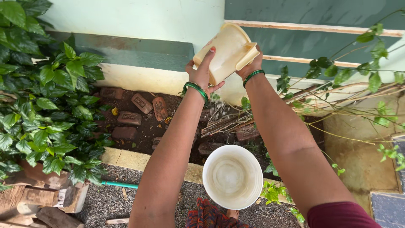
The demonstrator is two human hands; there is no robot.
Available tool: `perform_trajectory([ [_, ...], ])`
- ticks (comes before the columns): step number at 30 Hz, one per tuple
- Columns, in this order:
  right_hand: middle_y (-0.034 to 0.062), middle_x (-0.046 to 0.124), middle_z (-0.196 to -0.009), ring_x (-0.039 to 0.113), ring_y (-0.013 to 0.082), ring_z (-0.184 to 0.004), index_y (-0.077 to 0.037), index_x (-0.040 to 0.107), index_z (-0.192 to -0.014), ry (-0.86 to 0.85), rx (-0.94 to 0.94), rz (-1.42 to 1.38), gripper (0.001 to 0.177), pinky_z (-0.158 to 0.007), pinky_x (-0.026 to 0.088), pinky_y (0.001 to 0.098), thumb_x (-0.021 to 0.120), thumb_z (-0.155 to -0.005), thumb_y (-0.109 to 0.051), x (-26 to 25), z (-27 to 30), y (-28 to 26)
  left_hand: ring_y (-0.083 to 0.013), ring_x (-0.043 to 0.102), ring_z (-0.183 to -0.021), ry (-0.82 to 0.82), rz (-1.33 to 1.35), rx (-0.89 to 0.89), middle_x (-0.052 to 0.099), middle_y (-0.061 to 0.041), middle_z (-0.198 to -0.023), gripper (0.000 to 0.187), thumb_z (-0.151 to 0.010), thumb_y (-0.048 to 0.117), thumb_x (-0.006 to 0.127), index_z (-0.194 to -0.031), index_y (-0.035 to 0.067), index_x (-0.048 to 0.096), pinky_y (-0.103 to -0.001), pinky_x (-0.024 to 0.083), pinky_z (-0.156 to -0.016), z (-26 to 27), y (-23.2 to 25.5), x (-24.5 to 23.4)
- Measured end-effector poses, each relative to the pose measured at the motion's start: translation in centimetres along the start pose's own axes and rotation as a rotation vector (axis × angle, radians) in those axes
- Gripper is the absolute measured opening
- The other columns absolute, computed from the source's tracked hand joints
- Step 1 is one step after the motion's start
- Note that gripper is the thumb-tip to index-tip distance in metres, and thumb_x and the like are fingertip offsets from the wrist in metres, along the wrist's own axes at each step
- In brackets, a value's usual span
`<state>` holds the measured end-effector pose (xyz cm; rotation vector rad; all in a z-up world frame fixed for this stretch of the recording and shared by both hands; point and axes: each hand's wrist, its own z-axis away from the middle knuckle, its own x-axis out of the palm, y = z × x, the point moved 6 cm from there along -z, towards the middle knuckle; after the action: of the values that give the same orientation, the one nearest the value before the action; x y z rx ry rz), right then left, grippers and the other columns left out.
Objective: The person fills a bucket with water from an outdoor tap and then uses a small jug to pour the water onto various plants in a garden bed and nearby bushes.
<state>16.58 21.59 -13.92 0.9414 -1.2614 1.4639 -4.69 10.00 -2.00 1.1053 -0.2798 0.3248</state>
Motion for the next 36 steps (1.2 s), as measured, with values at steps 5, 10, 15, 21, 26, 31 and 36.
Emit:
perform_trajectory([
  [5, 0.0219, 0.06, -0.14, 0.059, 0.042, -0.128, -0.004, 0.052, -0.141, -0.011, -0.004, 0.05, 0.069, -0.111, 0.047, 0.0577, 0.033, -0.101, -0.057, 2.9, -0.8, 1.0, -0.0361, 0.067, -0.107, 0.045, -0.005, 0.023, 0.051, -0.021, -0.134, 0.128, -0.056, 0.058, 0.084, -0.151, 0.023, 0.006, -0.06, 0.064, -0.079, -0.6, 1.1, -0.6],
  [10, 0.0219, 0.06, -0.14, 0.059, 0.0412, -0.127, -0.004, 0.052, -0.141, -0.008, 0.043, 0.059, 0.075, -0.11, 0.045, 0.0573, 0.03, -0.098, -0.06, 3.4, -0.2, 1.7, -0.0339, 0.069, -0.103, 0.085, -0.035, 0.021, 0.052, -0.021, -0.133, 0.123, -0.06, 0.061, 0.081, -0.15, 0.021, 0.007, -0.052, 0.067, -0.071, -0.8, 0.7, -1.3],
  [15, 0.0222, 0.06, -0.138, 0.059, 0.039, -0.127, 0.0, 0.054, -0.138, 0.037, 0.035, 0.113, 0.073, -0.113, 0.045, 0.054, 0.035, -0.101, -0.059, 1.5, 3.0, 2.9, -0.0353, 0.071, -0.096, 0.099, 0.01, -0.112, 0.059, -0.025, -0.126, 0.104, -0.069, 0.068, 0.071, -0.146, 0.013, 0.027, -0.049, 0.066, -0.066, -1.3, -3.6, -3.4],
  [21, 0.0169, 0.064, -0.135, 0.061, 0.0299, -0.129, 0.001, 0.055, -0.137, -0.34, -0.19, 1.039, 0.065, -0.112, 0.05, 0.0454, 0.056, -0.1, -0.051, 2.9, 14.8, 4.1, -0.034, 0.067, -0.093, -0.197, 0.208, -0.347, 0.065, -0.023, -0.12, 0.094, -0.086, 0.084, 0.038, -0.14, 0.009, 0.057, -0.044, 0.064, -0.069, 1.2, -12.4, -9.1],
  [26, 0.0123, 0.075, -0.116, 0.074, 0.027, -0.103, -0.01, 0.071, -0.123, -0.481, 0.111, 2.182, 0.045, -0.092, 0.058, 0.0388, 0.073, -0.089, -0.041, -6.0, 23.9, 6.9, -0.0343, 0.068, -0.11, -0.254, 0.036, -0.555, 0.059, -0.013, -0.142, 0.09, -0.083, 0.083, 0.03, -0.145, 0.021, 0.05, -0.05, 0.063, -0.074, 2.1, -23.6, -16.7],
  [31, 0.015, 0.072, -0.114, 0.067, 0.0351, -0.106, -0.009, 0.07, -0.12, -0.631, 0.345, 2.381, 0.041, -0.093, 0.052, 0.046, 0.065, -0.09, -0.037, -23.7, 30.8, 10.7, -0.0367, 0.048, -0.137, 0.239, -0.534, -0.232, 0.039, -0.021, -0.152, 0.089, -0.084, 0.053, 0.07, -0.151, 0.008, 0.033, -0.058, 0.055, -0.105, 3.3, -29.3, -27.8],
  [36, 0.0099, 0.074, -0.115, 0.069, 0.0288, -0.113, -0.018, 0.076, -0.114, -0.494, 0.88, 2.707, 0.029, -0.099, 0.055, 0.0443, 0.063, -0.09, -0.029, -38.3, 34.0, 14.6, -0.0322, 0.05, -0.131, 0.355, -0.773, -0.398, 0.037, -0.017, -0.15, 0.073, -0.089, 0.041, 0.068, -0.149, 0.011, 0.039, -0.049, 0.049, -0.107, 11.4, -31.2, -32.5],
])
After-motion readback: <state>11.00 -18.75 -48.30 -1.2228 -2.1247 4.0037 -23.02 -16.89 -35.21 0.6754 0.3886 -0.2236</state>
